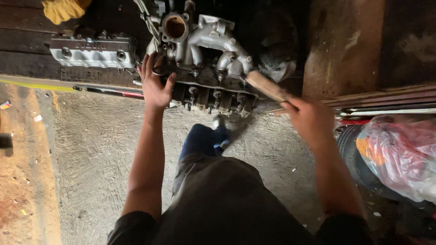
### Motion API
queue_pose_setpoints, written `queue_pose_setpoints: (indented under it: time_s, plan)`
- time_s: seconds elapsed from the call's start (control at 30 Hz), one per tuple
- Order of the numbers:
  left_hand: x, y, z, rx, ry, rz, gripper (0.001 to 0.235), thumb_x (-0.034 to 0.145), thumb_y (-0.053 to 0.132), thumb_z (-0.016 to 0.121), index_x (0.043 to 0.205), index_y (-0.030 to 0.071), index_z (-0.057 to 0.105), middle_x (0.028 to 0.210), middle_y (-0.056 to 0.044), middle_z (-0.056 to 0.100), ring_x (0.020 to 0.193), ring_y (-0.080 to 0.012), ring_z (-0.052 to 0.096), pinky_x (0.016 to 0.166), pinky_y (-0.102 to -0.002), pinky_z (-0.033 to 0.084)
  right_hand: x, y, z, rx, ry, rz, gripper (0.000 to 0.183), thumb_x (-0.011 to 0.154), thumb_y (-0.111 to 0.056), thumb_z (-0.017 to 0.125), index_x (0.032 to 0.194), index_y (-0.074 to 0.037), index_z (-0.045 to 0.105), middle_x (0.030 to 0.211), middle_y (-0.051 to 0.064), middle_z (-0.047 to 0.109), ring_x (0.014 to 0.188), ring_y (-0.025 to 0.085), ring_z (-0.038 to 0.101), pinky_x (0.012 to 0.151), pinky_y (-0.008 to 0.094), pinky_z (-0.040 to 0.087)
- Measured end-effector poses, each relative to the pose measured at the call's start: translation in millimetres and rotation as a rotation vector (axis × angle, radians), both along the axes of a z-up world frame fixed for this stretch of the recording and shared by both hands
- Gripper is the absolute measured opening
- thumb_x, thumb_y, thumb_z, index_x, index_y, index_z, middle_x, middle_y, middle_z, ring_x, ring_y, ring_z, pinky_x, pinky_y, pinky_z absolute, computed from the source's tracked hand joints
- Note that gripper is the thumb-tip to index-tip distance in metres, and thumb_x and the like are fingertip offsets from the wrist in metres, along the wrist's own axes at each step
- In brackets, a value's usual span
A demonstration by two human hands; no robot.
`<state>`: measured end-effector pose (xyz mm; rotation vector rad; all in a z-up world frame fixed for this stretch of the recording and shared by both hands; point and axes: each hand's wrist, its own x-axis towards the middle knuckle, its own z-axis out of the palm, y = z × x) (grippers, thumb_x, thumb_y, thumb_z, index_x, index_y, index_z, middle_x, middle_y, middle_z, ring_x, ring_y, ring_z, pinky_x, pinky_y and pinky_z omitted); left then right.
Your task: The person uses a wire brush to scrub the surface of a disassembled engine block and a cylinder head resting on a workbench. The person repeatedly brushes different areas of the engine components to remove grime.
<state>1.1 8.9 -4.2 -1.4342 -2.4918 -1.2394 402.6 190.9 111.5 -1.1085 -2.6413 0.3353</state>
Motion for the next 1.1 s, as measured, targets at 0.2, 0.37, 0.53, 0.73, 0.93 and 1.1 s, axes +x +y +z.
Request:
queue_pose_setpoints:
  time_s: [0.2,0.37,0.53,0.73,0.93,1.1]
  plan:
    - [1.2,-0.7,0.0,-0.002,-0.006,-0.006,0.063,0.1,0.05,0.064,0.15,0.012,0.056,0.162,-0.019,0.046,0.155,-0.045,0.032,0.127,-0.066,0.014,-15.5,-8.3,-5.4,-0.211,0.044,-0.062,0.031,0.1,-0.037,0.075,0.125,-0.021,0.077,0.07,0.003,0.069,0.05,0.018,0.057,0.047,0.034,0.044]
    - [3.7,-3.5,4.1,-0.018,-0.013,-0.004,0.062,0.098,0.049,0.063,0.148,0.011,0.058,0.16,-0.021,0.047,0.154,-0.0465,0.032,0.127,-0.066,0.014,-42.1,-15.1,-12.6,-0.01,-0.028,0.087,0.03,0.096,-0.031,0.073,0.122,-0.017,0.079,0.074,0.007,0.071,0.05,0.019,0.059,0.044,0.034,0.044]
    - [5.3,-3.7,-1.4,-0.024,0.011,0.003,0.059,0.101,0.049,0.061,0.144,0.009,0.061,0.159,-0.023,0.047,0.154,-0.0476,0.032,0.127,-0.067,0.013,-5.8,1.4,13.3,0.008,-0.093,0.099,0.031,0.095,-0.036,0.075,0.118,-0.017,0.079,0.077,0.007,0.071,0.058,0.02,0.062,0.052,0.037,0.048]
    - [3.0,-1.5,-3.6,-0.015,0.013,0.002,0.061,0.101,0.049,0.062,0.145,0.007,0.06,0.158,-0.024,0.047,0.153,-0.0473,0.033,0.127,-0.066,0.014,-11.9,0.4,24.7,0.108,0.082,0.192,0.026,0.093,-0.034,0.081,0.113,-0.018,0.08,0.08,0.001,0.068,0.063,0.017,0.06,0.055,0.033,0.047]
    - [3.4,-1.6,-2.5,-0.003,-0.002,0.005,0.063,0.1,0.051,0.063,0.145,0.007,0.059,0.159,-0.022,0.047,0.154,-0.0457,0.032,0.127,-0.066,0.013,-45.9,1.6,11.8,0.084,0.019,0.296,0.027,0.086,-0.03,0.083,0.112,-0.024,0.082,0.07,-0.003,0.063,0.053,0.012,0.055,0.047,0.03,0.043]
    - [3.0,-2.6,-0.9,-0.017,0.011,0.009,0.066,0.1,0.053,0.062,0.147,0.007,0.058,0.159,-0.023,0.046,0.154,-0.0464,0.032,0.127,-0.066,0.013,-32.5,0.4,17.6,0.034,-0.134,0.24,0.028,0.09,-0.03,0.079,0.118,-0.026,0.081,0.07,-0.001,0.065,0.049,0.013,0.054,0.043,0.029,0.043]
